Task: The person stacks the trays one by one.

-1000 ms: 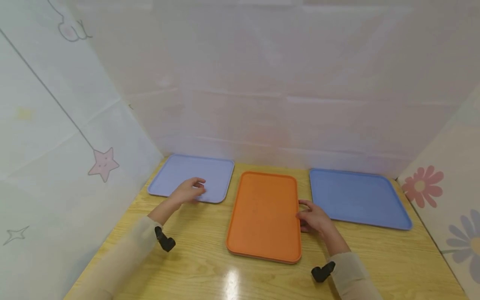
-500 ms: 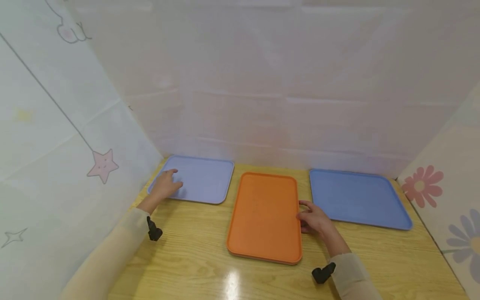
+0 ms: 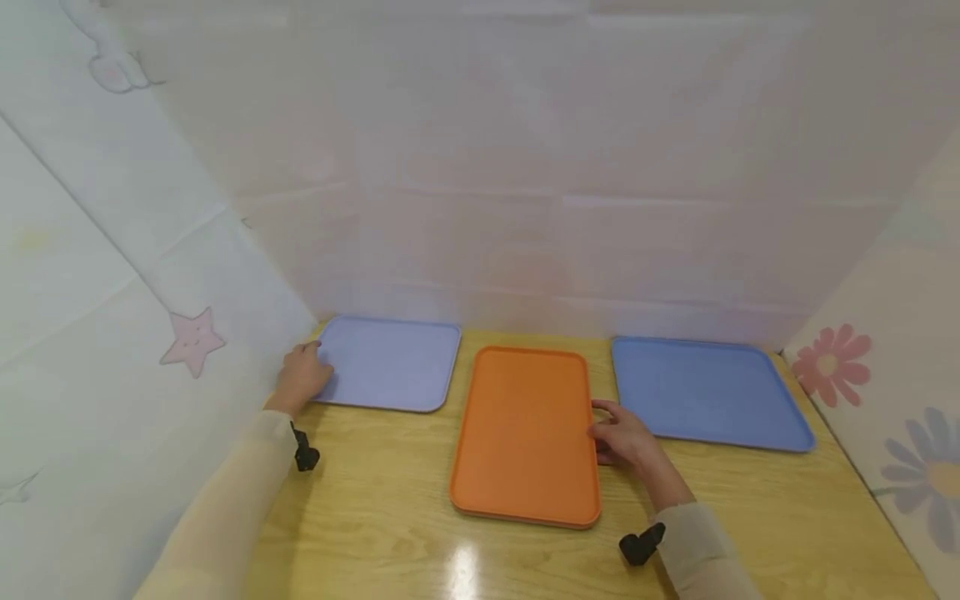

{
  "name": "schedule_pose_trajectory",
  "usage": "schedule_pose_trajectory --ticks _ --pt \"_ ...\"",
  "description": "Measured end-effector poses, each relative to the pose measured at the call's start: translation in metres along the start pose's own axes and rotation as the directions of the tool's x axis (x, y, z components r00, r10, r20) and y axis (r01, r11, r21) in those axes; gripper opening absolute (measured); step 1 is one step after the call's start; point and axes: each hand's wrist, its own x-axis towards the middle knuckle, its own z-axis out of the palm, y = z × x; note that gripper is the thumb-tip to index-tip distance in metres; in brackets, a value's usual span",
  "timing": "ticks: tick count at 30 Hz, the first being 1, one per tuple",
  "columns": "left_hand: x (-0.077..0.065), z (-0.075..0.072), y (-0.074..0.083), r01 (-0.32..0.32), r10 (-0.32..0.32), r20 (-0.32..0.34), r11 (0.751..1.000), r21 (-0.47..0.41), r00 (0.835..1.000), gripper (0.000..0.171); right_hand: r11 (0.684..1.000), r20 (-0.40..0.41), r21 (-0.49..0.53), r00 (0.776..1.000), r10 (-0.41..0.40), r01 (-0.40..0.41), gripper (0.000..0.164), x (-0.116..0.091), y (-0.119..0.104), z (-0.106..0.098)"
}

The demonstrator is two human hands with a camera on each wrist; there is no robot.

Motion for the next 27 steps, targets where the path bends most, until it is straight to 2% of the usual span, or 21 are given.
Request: schedule_pose_trajectory --ticks 4,8,13,17,20,24,27 --pt "0.004 0.003 -0.005 0.042 -0.042 0.024 0.999 -0.005 0.999 0.065 1.0 0.005 0.019 1.0 -0.007 0.007 0.072 0.001 0.0 0.0" --pt "0.005 0.002 0.001 0.099 -0.101 0.076 0.995 0.034 0.992 0.068 1.0 -0.002 0.012 1.0 -0.013 0.013 0.072 0.001 0.0 0.0" --pt "0.005 -0.002 0.013 0.16 -0.168 0.101 0.984 0.078 0.981 0.068 1.0 -0.02 -0.006 1.0 -0.007 0.007 0.07 0.002 0.001 0.002" --pt "0.0 -0.006 0.018 0.178 -0.186 0.075 0.979 0.103 0.98 0.061 1.0 -0.026 -0.004 1.0 0.0 0.0 0.069 0.003 0.001 0.003" --pt "-0.003 -0.009 0.019 0.189 -0.194 0.036 0.976 0.111 0.98 0.049 1.0 -0.016 0.006 1.0 -0.004 0.004 0.069 0.002 0.001 0.002" --pt "-0.006 -0.009 0.016 0.189 -0.19 0.002 0.975 0.114 0.982 0.034 1.0 -0.003 0.014 1.0 -0.012 0.012 0.07 0.003 0.002 0.001" --pt "-0.006 -0.006 0.012 0.182 -0.182 -0.01 0.976 0.119 0.983 0.033 1.0 -0.003 0.016 1.0 -0.018 0.018 0.069 0.002 0.002 0.001"
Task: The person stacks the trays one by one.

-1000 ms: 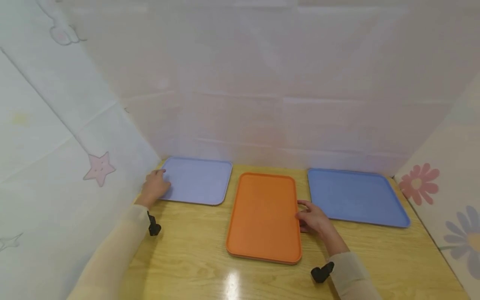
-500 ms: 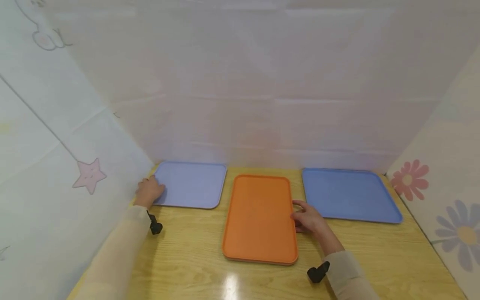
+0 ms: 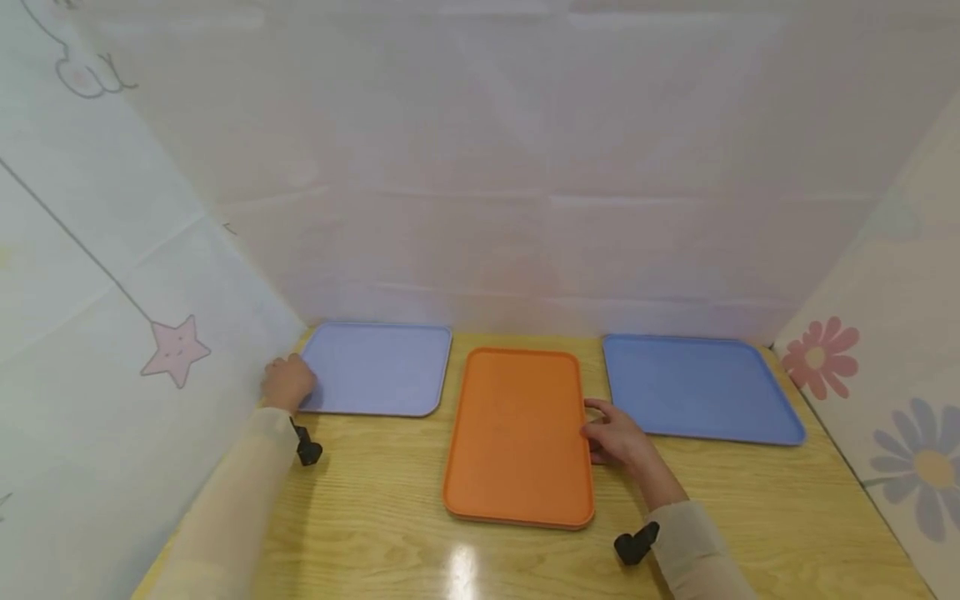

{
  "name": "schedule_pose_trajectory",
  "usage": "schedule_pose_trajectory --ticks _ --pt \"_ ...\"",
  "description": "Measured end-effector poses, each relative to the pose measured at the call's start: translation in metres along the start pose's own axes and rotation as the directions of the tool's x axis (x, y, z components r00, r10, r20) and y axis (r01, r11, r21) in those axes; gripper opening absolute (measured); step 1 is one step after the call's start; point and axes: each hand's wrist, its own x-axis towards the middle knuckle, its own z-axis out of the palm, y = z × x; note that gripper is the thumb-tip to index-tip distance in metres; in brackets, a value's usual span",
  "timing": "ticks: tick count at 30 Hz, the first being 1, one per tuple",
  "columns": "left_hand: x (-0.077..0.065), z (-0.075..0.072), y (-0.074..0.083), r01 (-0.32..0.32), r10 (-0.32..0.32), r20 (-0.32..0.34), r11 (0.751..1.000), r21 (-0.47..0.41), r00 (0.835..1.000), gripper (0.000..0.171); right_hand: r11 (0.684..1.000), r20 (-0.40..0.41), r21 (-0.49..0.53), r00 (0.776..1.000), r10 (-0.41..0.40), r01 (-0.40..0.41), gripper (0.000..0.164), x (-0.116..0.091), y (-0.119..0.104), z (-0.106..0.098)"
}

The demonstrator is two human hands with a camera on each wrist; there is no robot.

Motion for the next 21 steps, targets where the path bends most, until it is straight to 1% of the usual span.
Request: schedule_pose_trajectory --ticks 3,6,7,9,10,13,16,19,21 --pt "-0.001 0.002 -0.007 -0.014 0.014 -0.019 1.0 0.013 1.0 0.034 1.0 -0.002 0.0 1.0 -0.004 0.004 0.068 -0.001 -0.001 0.001" --pt "-0.002 0.001 -0.014 -0.068 0.07 -0.041 0.996 0.06 0.997 0.032 1.0 -0.003 -0.003 1.0 -0.004 0.004 0.068 -0.002 -0.001 0.002" --pt "-0.003 -0.001 -0.016 -0.082 0.084 -0.041 0.994 0.068 0.996 0.031 1.0 -0.004 -0.007 1.0 -0.004 0.004 0.067 -0.002 -0.002 0.002" --pt "-0.003 -0.004 -0.02 -0.094 0.095 -0.02 0.994 0.06 0.995 0.028 1.0 -0.005 -0.014 1.0 -0.003 0.003 0.068 -0.002 -0.002 0.002" --pt "-0.003 -0.006 -0.022 -0.092 0.092 0.001 0.995 0.042 0.996 0.027 1.0 -0.007 -0.015 1.0 -0.001 0.001 0.068 -0.002 -0.003 0.002" --pt "-0.002 -0.012 -0.03 -0.043 0.049 0.104 0.997 -0.06 0.993 0.024 1.0 -0.006 -0.018 1.0 0.0 0.0 0.069 -0.002 -0.003 0.002" --pt "-0.002 -0.02 -0.038 -0.012 0.046 0.21 0.987 -0.161 0.977 0.019 1.0 -0.01 -0.017 1.0 0.003 -0.004 0.069 -0.002 -0.003 0.002" --pt "-0.005 -0.03 -0.046 0.049 0.043 0.301 0.955 -0.291 0.953 0.01 1.0 -0.011 -0.028 1.0 0.001 -0.001 0.069 -0.002 -0.003 0.002" --pt "-0.009 -0.037 -0.05 0.099 0.037 0.348 0.926 -0.365 0.937 0.009 1.0 -0.016 -0.029 1.0 0.005 -0.005 0.069 -0.002 -0.003 0.003"
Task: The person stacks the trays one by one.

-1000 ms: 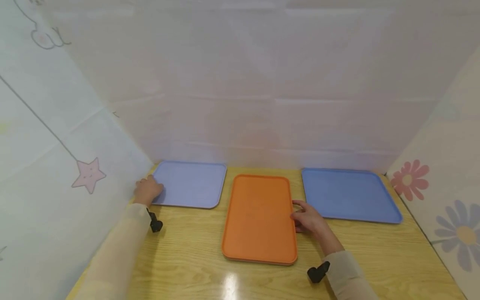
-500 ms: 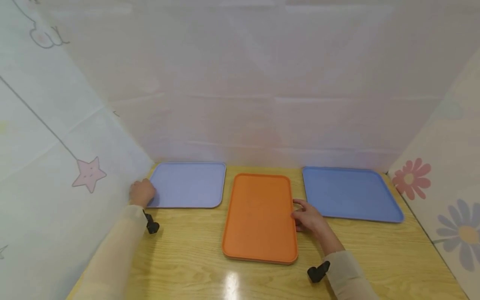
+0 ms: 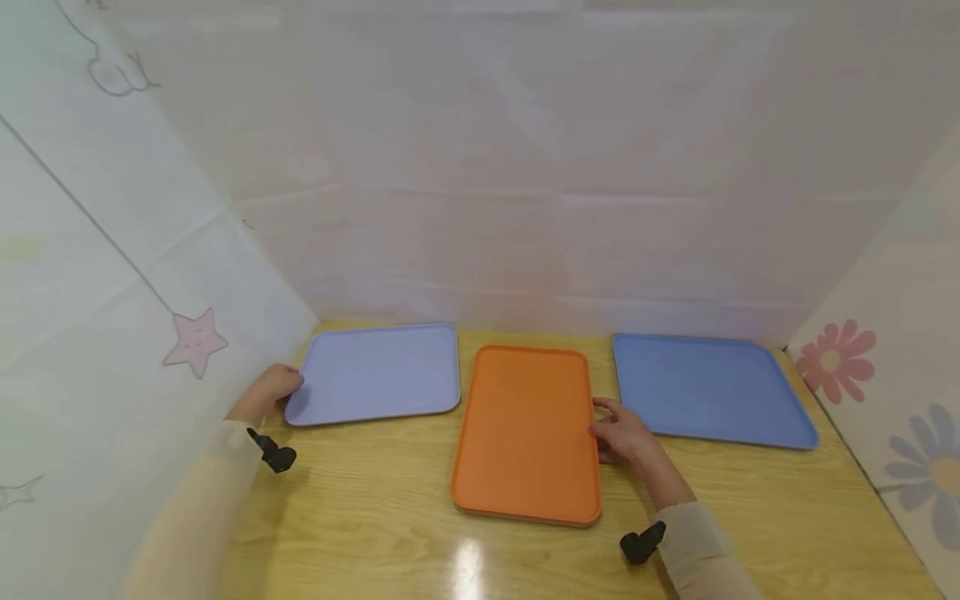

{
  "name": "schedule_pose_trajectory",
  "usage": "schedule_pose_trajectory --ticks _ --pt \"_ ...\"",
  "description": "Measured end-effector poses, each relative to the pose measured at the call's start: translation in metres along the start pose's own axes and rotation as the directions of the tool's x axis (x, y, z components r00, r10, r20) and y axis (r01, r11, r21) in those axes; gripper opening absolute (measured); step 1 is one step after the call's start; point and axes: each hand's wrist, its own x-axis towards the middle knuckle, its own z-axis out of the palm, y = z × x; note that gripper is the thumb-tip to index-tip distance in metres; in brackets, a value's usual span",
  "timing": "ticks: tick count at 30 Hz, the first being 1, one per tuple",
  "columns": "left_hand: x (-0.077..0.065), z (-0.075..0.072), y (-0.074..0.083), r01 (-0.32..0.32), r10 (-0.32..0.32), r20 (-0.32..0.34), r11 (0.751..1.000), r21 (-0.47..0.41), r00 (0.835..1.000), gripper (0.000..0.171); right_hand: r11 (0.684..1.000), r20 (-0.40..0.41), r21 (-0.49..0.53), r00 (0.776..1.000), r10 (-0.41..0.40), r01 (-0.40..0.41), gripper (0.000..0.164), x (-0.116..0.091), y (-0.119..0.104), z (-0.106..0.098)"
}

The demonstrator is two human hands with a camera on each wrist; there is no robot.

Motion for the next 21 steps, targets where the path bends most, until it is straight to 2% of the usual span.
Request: schedule_pose_trajectory --ticks 2,4,8,10,16,21 --pt "-0.005 -0.004 0.0 0.029 -0.027 0.033 0.998 -0.063 0.999 0.018 1.0 0.006 -0.008 1.0 -0.003 0.003 0.069 0.0 0.0 -0.001" --pt "-0.009 -0.007 0.001 0.055 -0.049 0.054 0.992 -0.11 0.997 0.034 1.0 0.01 -0.012 1.0 -0.006 0.006 0.07 -0.001 -0.001 -0.001" --pt "-0.014 -0.01 0.002 0.109 -0.095 0.076 0.971 -0.212 0.993 0.055 1.0 0.008 -0.013 1.0 -0.001 0.001 0.07 -0.002 -0.002 -0.001" --pt "-0.016 -0.011 0.002 0.103 -0.082 0.094 0.961 -0.256 0.992 0.059 1.0 0.006 -0.012 1.0 0.0 0.0 0.07 -0.002 -0.002 -0.001" --pt "-0.032 -0.015 0.002 0.049 0.014 0.177 0.936 -0.348 0.984 0.063 1.0 0.014 0.002 1.0 0.005 -0.005 0.07 -0.001 -0.001 -0.002" --pt "-0.049 -0.018 0.001 0.025 0.051 0.177 0.916 -0.401 0.983 0.067 1.0 0.015 0.015 1.0 0.006 -0.006 0.071 -0.002 -0.001 -0.001"
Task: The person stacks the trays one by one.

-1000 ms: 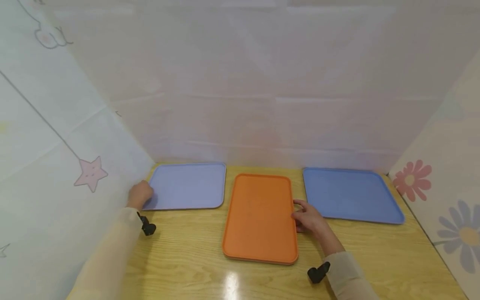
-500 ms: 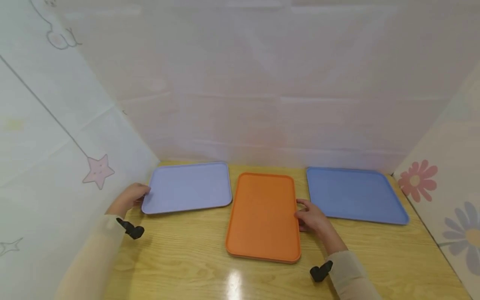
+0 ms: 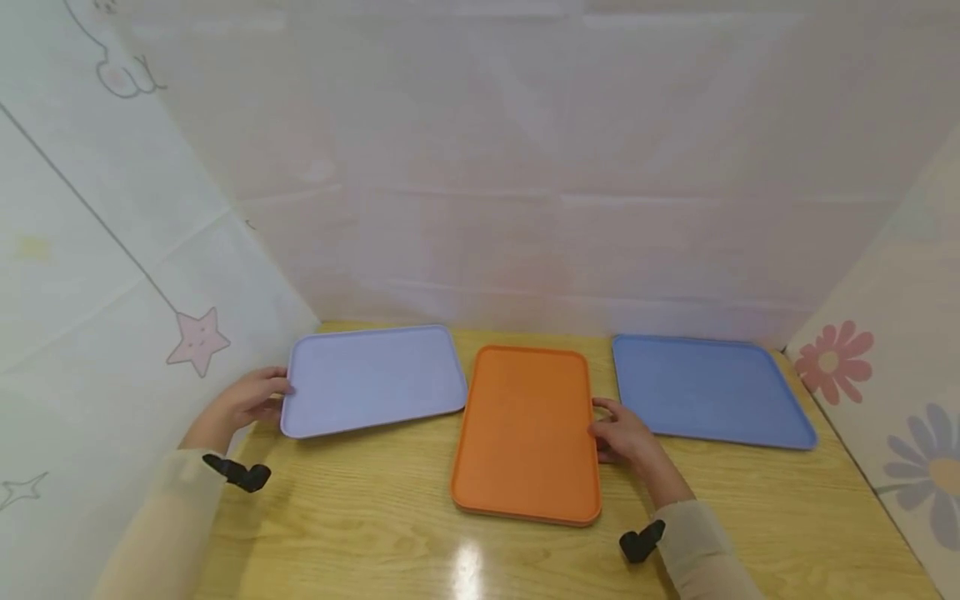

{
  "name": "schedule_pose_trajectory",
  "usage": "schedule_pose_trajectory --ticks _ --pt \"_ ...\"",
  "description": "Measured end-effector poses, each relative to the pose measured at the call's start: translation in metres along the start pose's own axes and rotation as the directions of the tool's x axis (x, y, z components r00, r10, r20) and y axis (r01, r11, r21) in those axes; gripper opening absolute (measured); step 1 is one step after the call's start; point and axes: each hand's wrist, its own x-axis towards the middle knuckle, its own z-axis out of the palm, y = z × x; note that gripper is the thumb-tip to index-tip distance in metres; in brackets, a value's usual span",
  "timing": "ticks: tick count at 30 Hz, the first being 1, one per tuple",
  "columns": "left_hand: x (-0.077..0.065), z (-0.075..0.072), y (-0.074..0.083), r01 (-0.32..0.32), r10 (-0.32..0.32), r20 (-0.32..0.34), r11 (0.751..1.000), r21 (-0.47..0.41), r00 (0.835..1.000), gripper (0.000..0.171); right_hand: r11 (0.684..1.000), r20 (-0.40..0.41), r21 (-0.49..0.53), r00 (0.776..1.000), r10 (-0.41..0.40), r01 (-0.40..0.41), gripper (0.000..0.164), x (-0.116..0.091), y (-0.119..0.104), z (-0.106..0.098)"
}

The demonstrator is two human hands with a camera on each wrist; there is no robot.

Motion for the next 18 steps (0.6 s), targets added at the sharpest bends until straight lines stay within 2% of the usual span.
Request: schedule_pose_trajectory --ticks 6,11,18 --pt "-0.022 0.002 -0.002 -0.03 0.028 -0.033 0.998 -0.057 0.999 0.077 1.0 0.009 0.018 1.0 0.006 -0.006 0.071 0.0 0.003 0.002" --pt "-0.035 0.008 -0.003 -0.064 0.058 -0.05 0.99 -0.128 0.997 0.079 1.0 0.017 0.02 1.0 -0.007 0.006 0.072 0.0 0.005 0.0" --pt "-0.05 0.012 -0.006 -0.105 0.088 -0.103 0.981 -0.164 0.991 0.078 0.995 0.063 0.099 0.998 -0.029 0.023 0.071 0.002 0.011 -0.008"
